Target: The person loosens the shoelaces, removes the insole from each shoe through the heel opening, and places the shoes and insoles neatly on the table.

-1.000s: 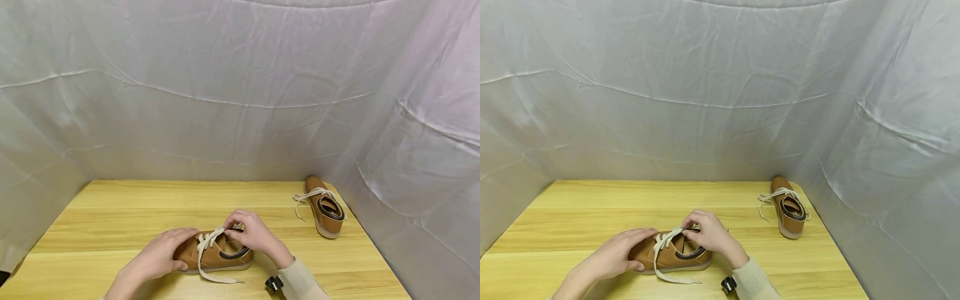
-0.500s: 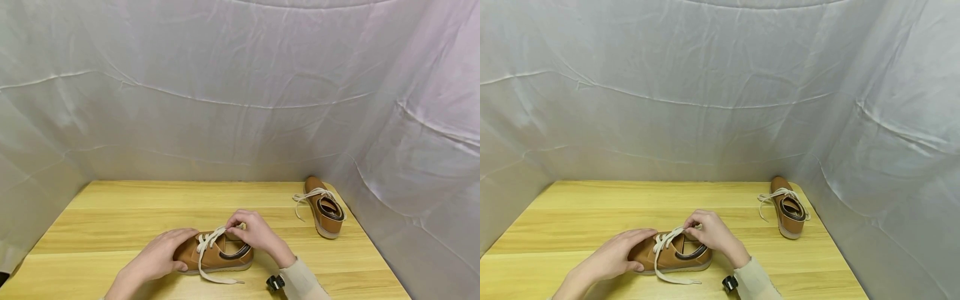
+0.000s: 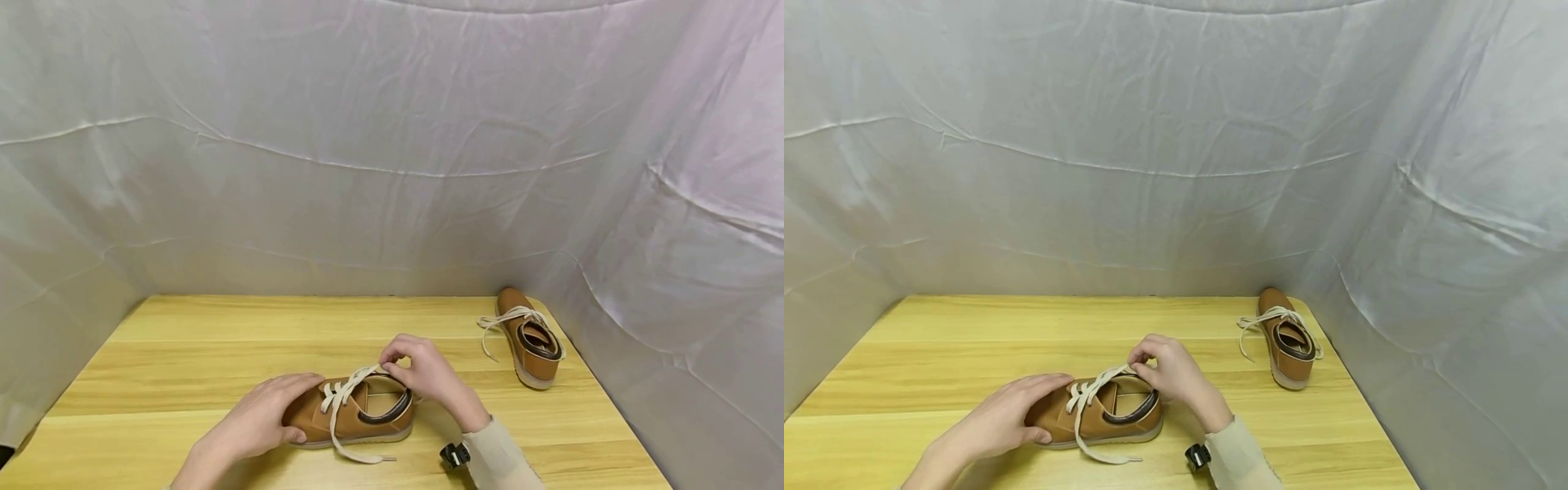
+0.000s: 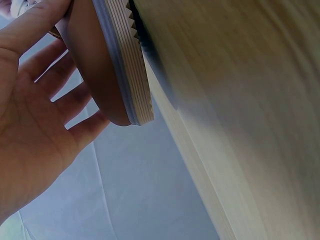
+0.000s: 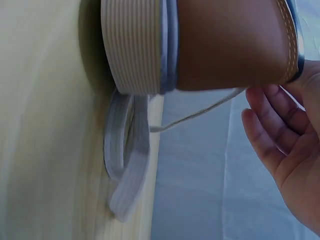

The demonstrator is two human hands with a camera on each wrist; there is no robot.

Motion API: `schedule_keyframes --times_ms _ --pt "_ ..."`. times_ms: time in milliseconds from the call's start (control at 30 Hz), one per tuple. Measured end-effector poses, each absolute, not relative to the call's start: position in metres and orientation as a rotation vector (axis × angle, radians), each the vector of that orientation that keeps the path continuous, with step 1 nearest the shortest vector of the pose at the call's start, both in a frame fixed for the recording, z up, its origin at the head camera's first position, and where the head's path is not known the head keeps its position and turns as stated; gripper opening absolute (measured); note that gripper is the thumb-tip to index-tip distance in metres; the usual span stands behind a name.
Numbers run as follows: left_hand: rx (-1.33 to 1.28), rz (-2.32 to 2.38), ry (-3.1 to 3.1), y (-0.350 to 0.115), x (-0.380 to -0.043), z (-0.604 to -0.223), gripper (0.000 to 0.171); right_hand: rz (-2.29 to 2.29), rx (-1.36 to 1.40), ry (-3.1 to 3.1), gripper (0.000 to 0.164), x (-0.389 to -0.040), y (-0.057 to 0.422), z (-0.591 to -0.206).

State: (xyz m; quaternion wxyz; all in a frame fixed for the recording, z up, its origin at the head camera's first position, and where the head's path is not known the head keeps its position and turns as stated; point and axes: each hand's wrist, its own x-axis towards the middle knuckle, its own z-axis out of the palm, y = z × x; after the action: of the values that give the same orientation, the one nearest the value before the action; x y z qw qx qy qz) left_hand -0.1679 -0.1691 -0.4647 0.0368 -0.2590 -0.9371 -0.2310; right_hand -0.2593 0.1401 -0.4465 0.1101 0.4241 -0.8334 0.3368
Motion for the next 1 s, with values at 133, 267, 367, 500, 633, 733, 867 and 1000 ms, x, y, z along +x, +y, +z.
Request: schedule_keyframes --times_ms 133,267,367,500,633,733,867,1000 --pt "-0.793 -0.71 -2.881 -0.169 -0.168 -0.464 0.091 0.981 1.232 -2.422 0.013 -0.264 0.145 -0.447" --pt "-0.796 -0.708 -2.882 -0.169 -0.167 -0.464 0.091 0.961 1.201 -2.416 0.014 -0.268 0.151 -0.448" --pt "-0.798 -0.705 -2.883 -0.169 -0.167 -0.464 0.091 0.937 1.171 -2.414 0.015 -0.272 0.157 -0.449" --pt "-0.792 -0.709 -2.887 -0.168 -0.167 -0.463 0.09 0.906 1.123 -2.419 0.015 -0.276 0.164 -0.449" --pt "-0.797 -0.71 -2.881 -0.169 -0.167 -0.463 0.091 0.877 1.071 -2.435 0.016 -0.279 0.171 -0.447" --pt "-0.795 -0.709 -2.879 -0.169 -0.166 -0.463 0.091 0.858 1.026 -2.452 0.016 -0.281 0.176 -0.447" --pt "-0.787 -0.708 -2.886 -0.168 -0.167 -0.463 0.09 0.822 0.969 -2.475 0.016 -0.285 0.181 -0.449" --pt "-0.793 -0.705 -2.885 -0.168 -0.167 -0.463 0.091 0.786 0.926 -2.48 0.017 -0.288 0.187 -0.451"
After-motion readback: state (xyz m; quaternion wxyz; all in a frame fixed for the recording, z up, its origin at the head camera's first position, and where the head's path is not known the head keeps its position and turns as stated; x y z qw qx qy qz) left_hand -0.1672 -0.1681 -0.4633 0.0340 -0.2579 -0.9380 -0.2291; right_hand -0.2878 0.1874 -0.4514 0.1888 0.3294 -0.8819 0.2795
